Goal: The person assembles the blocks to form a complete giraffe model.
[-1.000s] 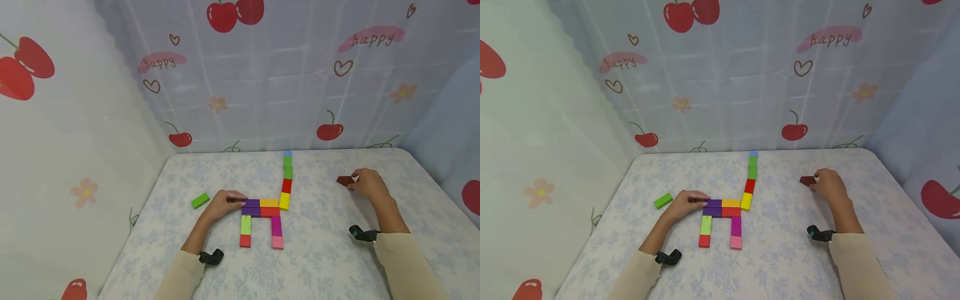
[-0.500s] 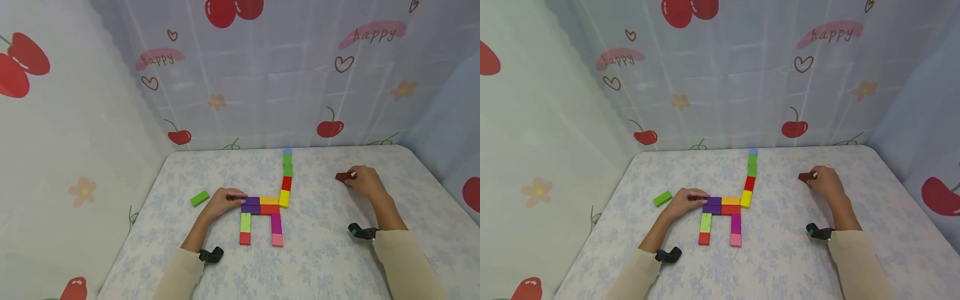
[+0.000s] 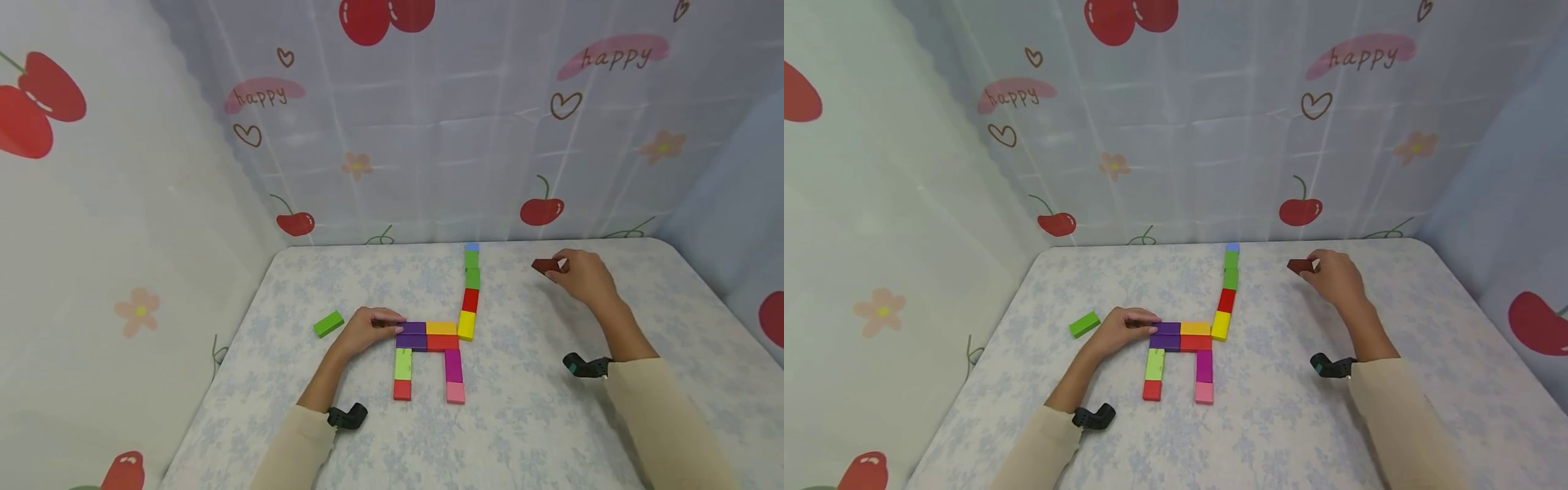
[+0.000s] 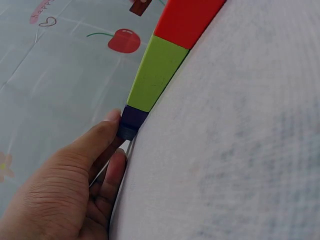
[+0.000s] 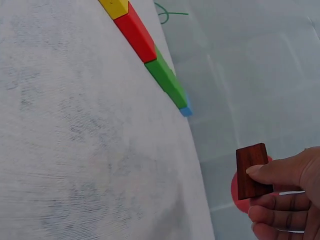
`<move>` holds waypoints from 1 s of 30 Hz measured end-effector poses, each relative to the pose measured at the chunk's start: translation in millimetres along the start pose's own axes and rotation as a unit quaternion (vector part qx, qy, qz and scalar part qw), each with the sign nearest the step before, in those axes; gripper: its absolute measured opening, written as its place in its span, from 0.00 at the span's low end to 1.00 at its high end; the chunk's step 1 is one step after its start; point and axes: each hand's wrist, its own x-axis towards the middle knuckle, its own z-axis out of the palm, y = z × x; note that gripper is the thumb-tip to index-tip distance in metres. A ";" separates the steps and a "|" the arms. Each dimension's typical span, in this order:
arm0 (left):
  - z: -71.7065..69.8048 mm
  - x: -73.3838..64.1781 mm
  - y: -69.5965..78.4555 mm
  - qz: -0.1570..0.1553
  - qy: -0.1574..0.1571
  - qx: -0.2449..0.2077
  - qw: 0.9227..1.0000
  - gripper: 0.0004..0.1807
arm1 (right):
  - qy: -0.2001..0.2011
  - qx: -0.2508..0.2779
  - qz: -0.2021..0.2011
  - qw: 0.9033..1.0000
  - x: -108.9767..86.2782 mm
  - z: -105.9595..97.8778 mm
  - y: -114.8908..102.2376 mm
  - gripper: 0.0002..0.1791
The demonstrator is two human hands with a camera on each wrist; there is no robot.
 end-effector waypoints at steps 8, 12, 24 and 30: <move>1.9 1.0 -2.5 -0.007 0.003 -0.010 1.000 0.13 | -0.007 -0.016 -0.034 0.999 32.5 1.8 -17.6 0.19; 2.2 0.1 -2.3 -0.011 -0.001 -0.010 1.000 0.13 | -0.018 -0.038 -0.035 0.998 45.8 9.0 -19.4 0.17; 1.1 0.1 -4.1 -0.003 0.013 -0.006 1.000 0.12 | -0.051 -0.028 0.004 0.998 74.8 46.1 -22.0 0.20; 0.9 0.3 -4.2 0.001 0.006 -0.003 1.000 0.12 | -0.059 -0.036 0.011 0.998 80.5 61.3 -28.8 0.22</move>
